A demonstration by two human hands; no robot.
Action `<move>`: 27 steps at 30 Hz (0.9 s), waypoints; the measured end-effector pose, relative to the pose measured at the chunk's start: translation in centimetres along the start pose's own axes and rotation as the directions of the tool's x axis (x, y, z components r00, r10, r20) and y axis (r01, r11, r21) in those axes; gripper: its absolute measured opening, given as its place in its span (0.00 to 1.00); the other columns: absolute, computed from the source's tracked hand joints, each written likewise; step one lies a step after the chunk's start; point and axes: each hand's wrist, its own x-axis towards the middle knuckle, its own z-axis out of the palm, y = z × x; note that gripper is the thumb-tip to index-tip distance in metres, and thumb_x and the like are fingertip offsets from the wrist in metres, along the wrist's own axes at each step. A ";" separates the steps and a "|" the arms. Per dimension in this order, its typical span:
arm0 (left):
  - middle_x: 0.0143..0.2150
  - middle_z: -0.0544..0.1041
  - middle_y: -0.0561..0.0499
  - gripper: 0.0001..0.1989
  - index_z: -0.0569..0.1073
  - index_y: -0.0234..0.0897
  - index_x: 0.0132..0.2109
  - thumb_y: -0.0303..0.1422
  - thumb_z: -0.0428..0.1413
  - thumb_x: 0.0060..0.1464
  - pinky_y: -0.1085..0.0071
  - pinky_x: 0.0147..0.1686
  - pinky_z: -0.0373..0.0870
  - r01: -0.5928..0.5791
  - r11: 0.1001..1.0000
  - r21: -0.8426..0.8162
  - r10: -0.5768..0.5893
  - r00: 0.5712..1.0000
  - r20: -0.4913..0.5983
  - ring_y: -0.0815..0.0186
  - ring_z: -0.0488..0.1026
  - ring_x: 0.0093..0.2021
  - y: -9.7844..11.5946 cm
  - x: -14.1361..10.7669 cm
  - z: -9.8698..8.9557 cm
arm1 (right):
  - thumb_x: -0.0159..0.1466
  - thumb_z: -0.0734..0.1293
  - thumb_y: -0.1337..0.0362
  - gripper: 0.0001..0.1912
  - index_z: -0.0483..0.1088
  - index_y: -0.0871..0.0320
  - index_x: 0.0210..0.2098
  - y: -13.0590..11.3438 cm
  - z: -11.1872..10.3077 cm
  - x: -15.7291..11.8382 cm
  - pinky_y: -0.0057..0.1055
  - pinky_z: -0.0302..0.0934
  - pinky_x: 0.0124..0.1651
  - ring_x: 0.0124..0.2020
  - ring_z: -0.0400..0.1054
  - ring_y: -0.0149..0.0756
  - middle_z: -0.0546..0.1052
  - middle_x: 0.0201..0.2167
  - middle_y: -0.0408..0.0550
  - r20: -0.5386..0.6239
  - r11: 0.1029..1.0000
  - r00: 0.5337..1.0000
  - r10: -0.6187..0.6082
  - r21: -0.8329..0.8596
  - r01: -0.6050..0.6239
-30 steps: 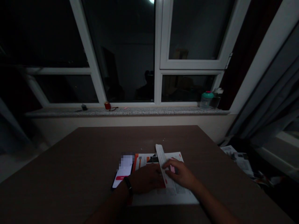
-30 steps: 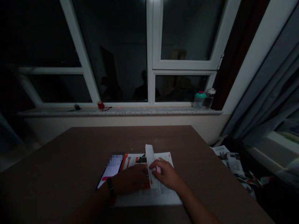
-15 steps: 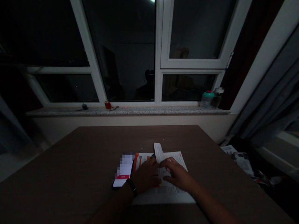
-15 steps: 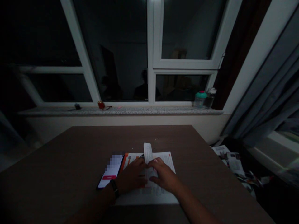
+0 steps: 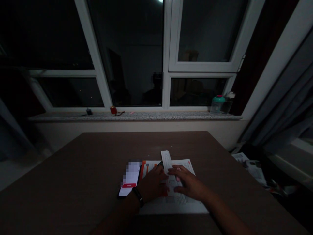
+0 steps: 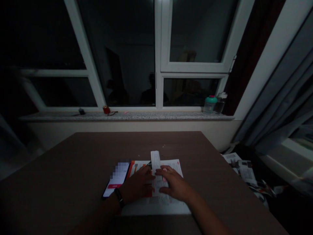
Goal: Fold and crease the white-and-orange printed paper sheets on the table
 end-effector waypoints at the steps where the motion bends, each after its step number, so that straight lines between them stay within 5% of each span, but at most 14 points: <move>1: 0.50 0.66 0.48 0.13 0.73 0.41 0.48 0.32 0.62 0.54 0.62 0.49 0.65 0.000 1.000 -0.013 0.000 1.000 -0.005 0.57 0.64 0.51 0.0 0.0 -0.1 | 0.56 0.72 0.65 0.34 0.62 0.50 0.61 0.0 0.1 0.0 0.43 0.51 0.64 0.66 0.50 0.45 0.61 0.63 0.53 0.007 1.000 1.000 0.006 -0.010 -0.006; 6: 0.50 0.67 0.49 0.10 0.73 0.39 0.43 0.27 0.60 0.52 0.65 0.49 0.66 0.032 0.997 -0.074 -0.032 0.999 -0.007 0.59 0.65 0.50 0.6 0.0 -0.7 | 0.57 0.72 0.61 0.34 0.61 0.49 0.62 -0.4 0.3 0.1 0.44 0.51 0.64 0.67 0.50 0.46 0.56 0.67 0.54 0.034 0.998 0.999 0.042 -0.058 -0.040; 15: 0.54 0.66 0.48 0.23 0.69 0.43 0.53 0.28 0.62 0.49 0.61 0.53 0.63 0.060 0.994 -0.092 -0.058 0.998 0.031 0.55 0.63 0.55 0.3 0.0 -0.7 | 0.62 0.67 0.60 0.29 0.60 0.50 0.63 -0.7 0.3 0.1 0.44 0.52 0.64 0.67 0.51 0.45 0.60 0.65 0.53 0.004 0.998 1.000 -0.014 -0.061 0.014; 27: 0.52 0.67 0.49 0.22 0.68 0.44 0.54 0.27 0.59 0.52 0.63 0.51 0.65 0.097 0.990 -0.102 -0.096 0.995 0.010 0.57 0.66 0.52 0.4 -0.1 -1.1 | 0.62 0.67 0.62 0.32 0.59 0.52 0.64 -1.2 1.4 0.9 0.43 0.49 0.65 0.67 0.48 0.44 0.61 0.65 0.53 -0.035 0.993 0.999 0.029 -0.111 -0.033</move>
